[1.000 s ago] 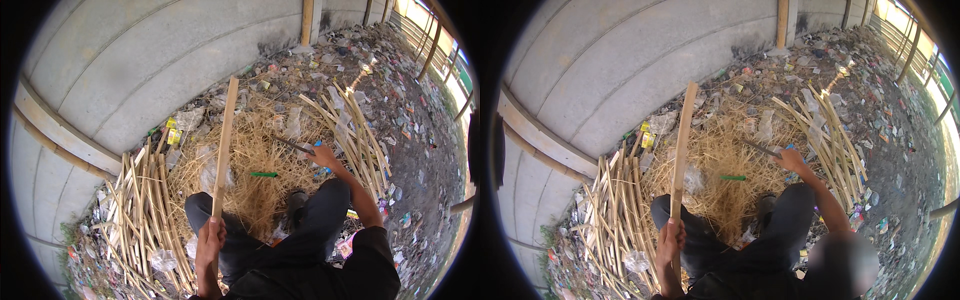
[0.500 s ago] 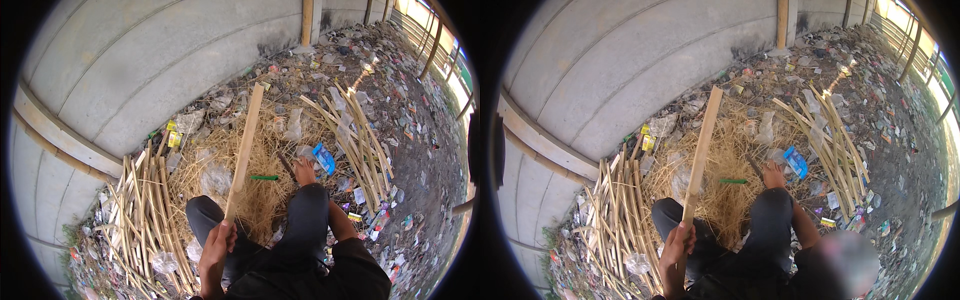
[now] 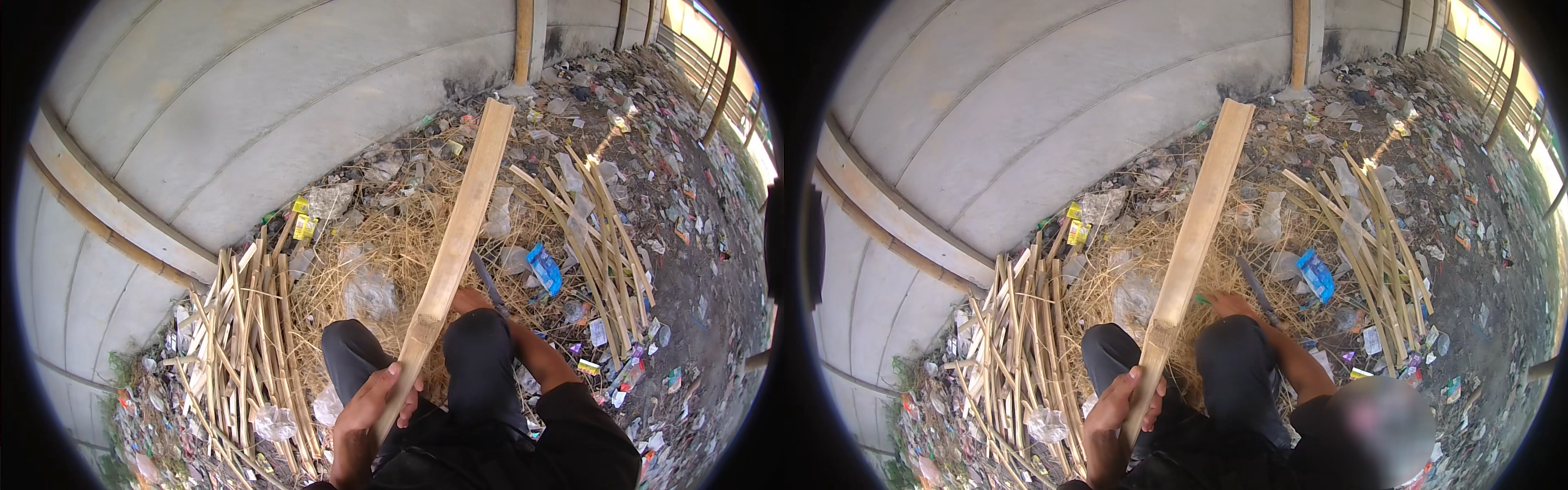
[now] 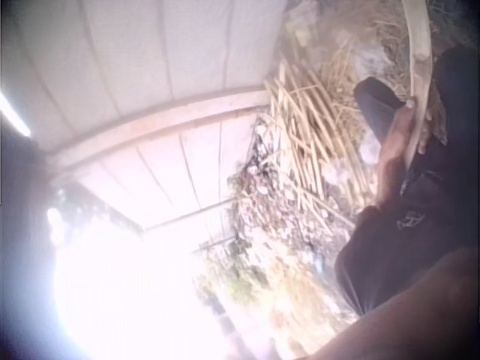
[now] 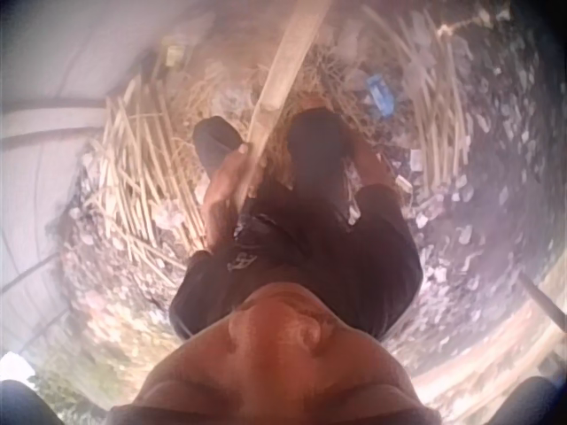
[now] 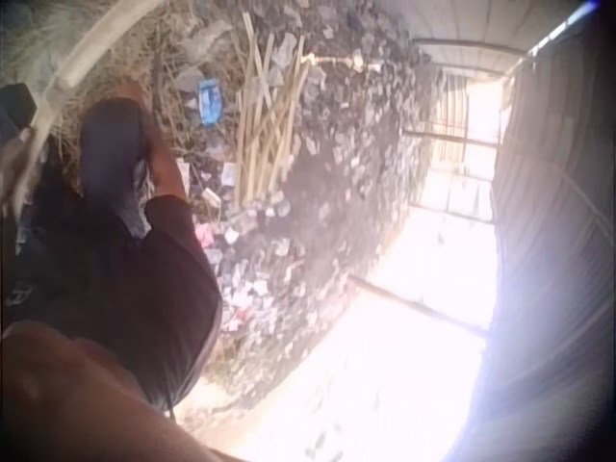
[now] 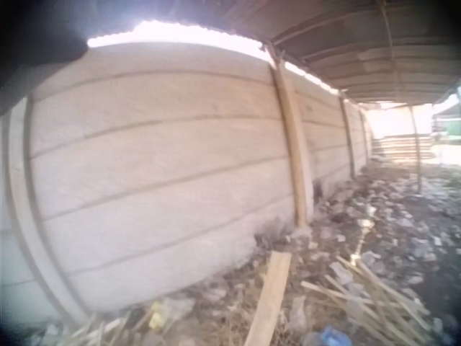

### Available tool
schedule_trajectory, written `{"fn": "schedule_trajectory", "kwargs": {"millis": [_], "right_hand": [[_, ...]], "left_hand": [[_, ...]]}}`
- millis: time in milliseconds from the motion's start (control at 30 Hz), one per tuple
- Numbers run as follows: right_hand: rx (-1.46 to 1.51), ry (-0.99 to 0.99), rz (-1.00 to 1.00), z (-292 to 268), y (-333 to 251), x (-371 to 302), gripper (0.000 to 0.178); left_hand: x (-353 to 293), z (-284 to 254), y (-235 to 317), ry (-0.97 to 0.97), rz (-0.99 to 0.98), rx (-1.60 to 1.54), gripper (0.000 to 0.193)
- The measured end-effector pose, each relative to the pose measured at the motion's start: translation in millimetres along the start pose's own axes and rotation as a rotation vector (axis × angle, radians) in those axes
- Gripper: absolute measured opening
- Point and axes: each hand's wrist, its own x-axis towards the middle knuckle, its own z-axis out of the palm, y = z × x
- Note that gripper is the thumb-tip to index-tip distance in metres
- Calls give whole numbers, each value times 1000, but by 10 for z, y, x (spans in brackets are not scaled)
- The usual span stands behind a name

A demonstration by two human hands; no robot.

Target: The person sits on the ground and uses a utility knife to shave a long piece of bamboo. They hold the bamboo with one hand and scrape the surface with the knife in the other hand, creating thin shavings.

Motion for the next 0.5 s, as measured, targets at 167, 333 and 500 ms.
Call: {"fn": "schedule_trajectory", "kwargs": {"millis": [167,333,500], "right_hand": [[84,7,112,382,228,57,63],[549,135,255,279,189,18,57],[1092,191,197,-744,-49,-145,49]], "left_hand": [[-11,12,-16,11,3,-26,60],[28,-87,-120,-26,77,7,56],[51,-66,-141,103,176,110,53]]}}
